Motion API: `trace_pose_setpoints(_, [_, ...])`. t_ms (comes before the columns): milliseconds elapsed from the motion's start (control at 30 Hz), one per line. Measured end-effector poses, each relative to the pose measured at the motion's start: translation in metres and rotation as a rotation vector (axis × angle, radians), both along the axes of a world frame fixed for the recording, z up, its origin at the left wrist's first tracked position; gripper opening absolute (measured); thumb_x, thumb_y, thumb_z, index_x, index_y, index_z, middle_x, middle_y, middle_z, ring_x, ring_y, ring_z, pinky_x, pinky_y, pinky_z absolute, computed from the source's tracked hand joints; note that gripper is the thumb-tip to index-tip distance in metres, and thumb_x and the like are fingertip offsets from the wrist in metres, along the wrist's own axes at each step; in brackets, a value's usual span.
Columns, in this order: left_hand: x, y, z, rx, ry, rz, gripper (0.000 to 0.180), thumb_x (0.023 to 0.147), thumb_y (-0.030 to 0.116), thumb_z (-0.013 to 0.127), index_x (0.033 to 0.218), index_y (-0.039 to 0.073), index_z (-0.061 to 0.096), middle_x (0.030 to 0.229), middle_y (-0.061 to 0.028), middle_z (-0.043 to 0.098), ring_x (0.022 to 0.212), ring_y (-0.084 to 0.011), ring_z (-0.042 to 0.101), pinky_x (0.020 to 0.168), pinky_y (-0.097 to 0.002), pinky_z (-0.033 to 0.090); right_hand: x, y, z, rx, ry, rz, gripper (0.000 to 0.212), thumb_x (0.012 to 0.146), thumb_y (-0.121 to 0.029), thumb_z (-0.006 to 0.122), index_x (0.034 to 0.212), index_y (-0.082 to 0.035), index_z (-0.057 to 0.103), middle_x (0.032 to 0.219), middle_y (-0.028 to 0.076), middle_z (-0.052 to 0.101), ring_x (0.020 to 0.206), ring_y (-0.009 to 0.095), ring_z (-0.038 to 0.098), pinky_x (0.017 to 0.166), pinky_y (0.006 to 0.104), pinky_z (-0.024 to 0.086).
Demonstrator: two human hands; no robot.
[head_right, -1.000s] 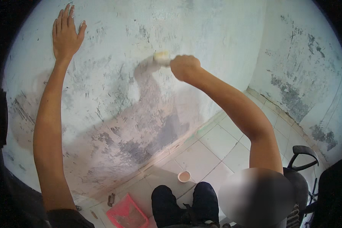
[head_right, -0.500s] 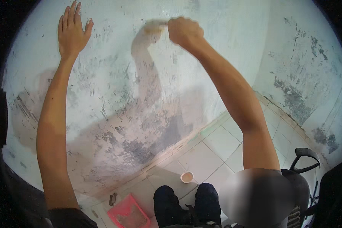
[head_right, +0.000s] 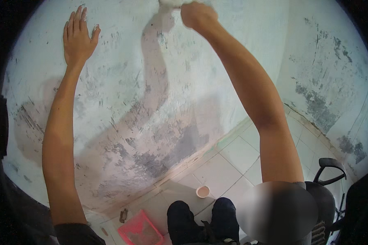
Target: Painting a wall with a brush while holding a cup of paint.
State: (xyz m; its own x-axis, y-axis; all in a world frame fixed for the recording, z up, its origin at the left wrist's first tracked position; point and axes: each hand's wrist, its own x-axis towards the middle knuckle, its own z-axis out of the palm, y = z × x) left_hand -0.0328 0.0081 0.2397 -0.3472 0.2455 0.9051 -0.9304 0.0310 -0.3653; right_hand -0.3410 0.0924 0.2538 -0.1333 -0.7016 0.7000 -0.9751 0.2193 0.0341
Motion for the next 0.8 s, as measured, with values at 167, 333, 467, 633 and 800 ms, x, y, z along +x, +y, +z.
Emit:
trace_pose_setpoints(167, [-0.002,-0.005,-0.001,-0.011,-0.006,-0.043,0.060,0.092,0.041,0.051,0.141,0.009,0.038,0.148,-0.0056,0.036,0.137,-0.0241,0.031,0.114,-0.0410,0.023,-0.002,0.005,-0.075,0.173,0.083,0.106,0.030,0.085,-0.010,0.044,0.103,-0.007,0.069,0.103,0.016,0.067,0.097,0.033,0.065,0.079,0.0430,0.053])
trace_pose_setpoints(333, [-0.005,-0.004,0.001,-0.017,-0.003,-0.032,0.061,0.092,0.040,0.051,0.142,0.008,0.036,0.149,-0.0053,0.034,0.138,-0.0241,0.030,0.114,-0.0409,0.023,-0.016,0.018,-0.155,0.477,0.161,0.123,0.024,0.084,-0.007,0.048,0.095,-0.003,0.069,0.100,0.016,0.068,0.090,0.032,0.068,0.070,0.0406,0.056])
trace_pose_setpoints(467, [0.000,-0.001,0.000,0.007,-0.009,-0.039,0.061,0.092,0.039,0.051,0.142,0.007,0.036,0.149,-0.0053,0.033,0.138,-0.0242,0.029,0.114,-0.0410,0.023,-0.014,0.038,-0.160,0.633,0.128,0.125,0.025,0.078,-0.005,0.053,0.098,-0.004,0.068,0.100,0.015,0.067,0.091,0.032,0.067,0.070,0.0419,0.055])
trace_pose_setpoints(633, [-0.006,0.005,-0.001,0.025,0.002,-0.038,0.062,0.091,0.039,0.052,0.142,0.007,0.036,0.149,-0.0060,0.033,0.138,-0.0251,0.028,0.114,-0.0407,0.023,-0.017,0.046,-0.133,0.508,0.039,0.103,0.030,0.077,-0.006,0.053,0.104,-0.006,0.066,0.102,0.016,0.066,0.095,0.034,0.065,0.074,0.0425,0.055])
trace_pose_setpoints(800, [0.003,0.003,0.000,0.079,0.022,0.017,0.061,0.091,0.039,0.052,0.141,0.007,0.037,0.149,-0.0066,0.033,0.139,-0.0256,0.028,0.115,-0.0409,0.022,-0.004,0.028,-0.083,0.214,-0.042,0.110,0.028,0.078,-0.003,0.054,0.102,-0.004,0.067,0.100,0.017,0.067,0.094,0.036,0.065,0.076,0.0441,0.054])
